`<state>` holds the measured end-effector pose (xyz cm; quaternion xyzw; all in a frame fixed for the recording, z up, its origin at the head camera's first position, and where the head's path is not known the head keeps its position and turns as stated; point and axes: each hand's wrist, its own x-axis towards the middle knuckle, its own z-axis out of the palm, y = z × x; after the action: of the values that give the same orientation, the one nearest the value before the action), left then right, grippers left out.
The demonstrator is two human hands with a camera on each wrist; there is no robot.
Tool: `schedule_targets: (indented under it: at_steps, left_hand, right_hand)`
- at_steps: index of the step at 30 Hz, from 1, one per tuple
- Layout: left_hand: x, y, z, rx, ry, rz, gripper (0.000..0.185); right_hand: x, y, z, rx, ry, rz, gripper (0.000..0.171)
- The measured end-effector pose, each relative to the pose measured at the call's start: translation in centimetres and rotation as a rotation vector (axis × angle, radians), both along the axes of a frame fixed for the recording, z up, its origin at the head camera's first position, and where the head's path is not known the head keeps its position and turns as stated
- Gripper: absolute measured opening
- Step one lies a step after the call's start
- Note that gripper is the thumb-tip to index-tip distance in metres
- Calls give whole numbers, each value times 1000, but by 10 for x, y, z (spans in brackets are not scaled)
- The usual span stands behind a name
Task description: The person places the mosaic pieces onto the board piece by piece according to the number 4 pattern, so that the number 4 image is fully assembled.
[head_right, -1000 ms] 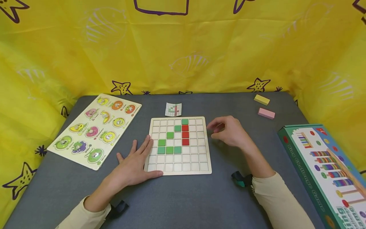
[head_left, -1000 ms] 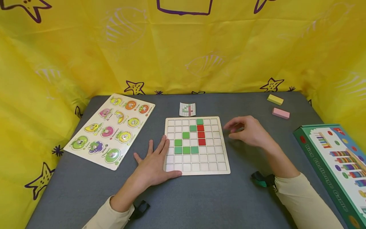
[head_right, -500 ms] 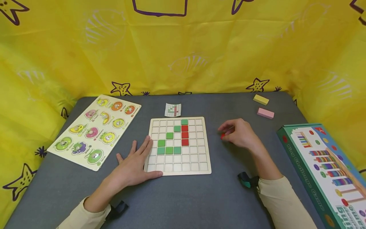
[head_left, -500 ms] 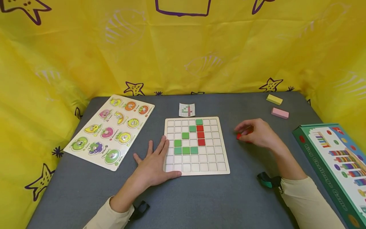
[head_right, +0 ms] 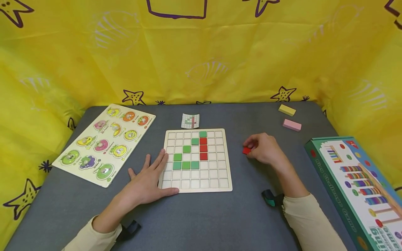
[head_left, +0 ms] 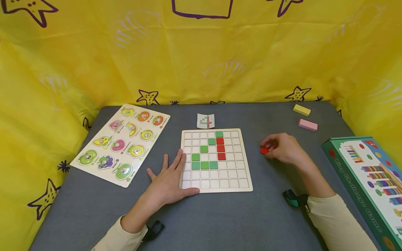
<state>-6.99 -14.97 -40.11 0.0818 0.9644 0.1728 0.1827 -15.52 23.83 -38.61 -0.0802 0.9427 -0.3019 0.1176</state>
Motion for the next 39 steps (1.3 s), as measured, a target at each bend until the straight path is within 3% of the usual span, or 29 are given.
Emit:
schedule_targets:
  at_steps: [13,30,39]
  left_hand:
    - [0,0,-2,3,-3,-1,125]
    - [0,-1,-1,23,4,-8,124]
    - [-1,-1,-1,15,1,-6,125]
  right_hand:
    - [-1,-4,-4,46,65,-3,26]
    - [2,-13,0,3,44,-2,27]
    - [2,-23,1,-43,60,40,28]
